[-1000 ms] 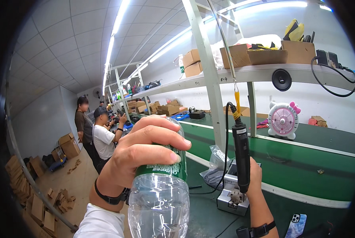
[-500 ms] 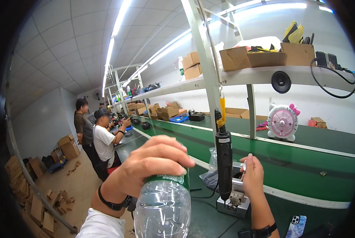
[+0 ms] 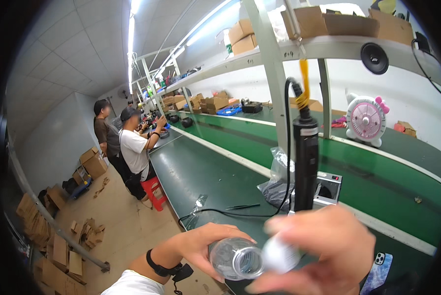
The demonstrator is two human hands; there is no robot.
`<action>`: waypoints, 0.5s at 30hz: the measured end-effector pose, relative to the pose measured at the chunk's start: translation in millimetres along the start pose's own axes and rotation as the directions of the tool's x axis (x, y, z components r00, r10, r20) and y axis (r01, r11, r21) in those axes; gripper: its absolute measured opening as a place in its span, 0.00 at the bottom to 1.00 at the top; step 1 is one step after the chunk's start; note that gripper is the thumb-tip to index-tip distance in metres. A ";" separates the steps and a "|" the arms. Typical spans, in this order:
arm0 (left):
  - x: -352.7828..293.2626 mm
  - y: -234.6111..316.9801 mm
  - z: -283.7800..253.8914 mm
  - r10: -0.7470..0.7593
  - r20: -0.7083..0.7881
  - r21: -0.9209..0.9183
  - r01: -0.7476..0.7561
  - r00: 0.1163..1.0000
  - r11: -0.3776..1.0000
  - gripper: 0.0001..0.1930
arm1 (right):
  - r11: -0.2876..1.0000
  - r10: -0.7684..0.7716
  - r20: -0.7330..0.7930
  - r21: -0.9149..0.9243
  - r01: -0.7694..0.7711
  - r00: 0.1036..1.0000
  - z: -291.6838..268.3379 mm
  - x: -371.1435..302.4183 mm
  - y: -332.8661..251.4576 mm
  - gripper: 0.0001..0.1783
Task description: Assembling black plastic housing components using an electric screwdriver at a production workstation.
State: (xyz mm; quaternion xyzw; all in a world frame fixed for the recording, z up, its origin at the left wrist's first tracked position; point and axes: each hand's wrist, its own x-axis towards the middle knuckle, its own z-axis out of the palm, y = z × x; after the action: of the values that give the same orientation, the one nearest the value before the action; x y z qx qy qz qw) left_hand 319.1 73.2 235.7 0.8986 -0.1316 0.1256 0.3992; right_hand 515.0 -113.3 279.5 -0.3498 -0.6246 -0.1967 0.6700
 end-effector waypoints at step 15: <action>-21.3 -26.8 14.0 -0.014 0.325 -0.386 0.147 0.946 0.911 0.47 | 0.988 0.005 0.637 0.115 -0.102 0.771 -17.8 1.7 -8.3 0.30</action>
State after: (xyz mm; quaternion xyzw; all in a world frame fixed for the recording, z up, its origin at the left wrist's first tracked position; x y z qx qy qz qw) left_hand 310.0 82.9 201.2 0.8094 -0.1791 -0.0663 0.5554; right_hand 521.8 -131.4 283.5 -0.3643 -0.8162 -0.0027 0.4484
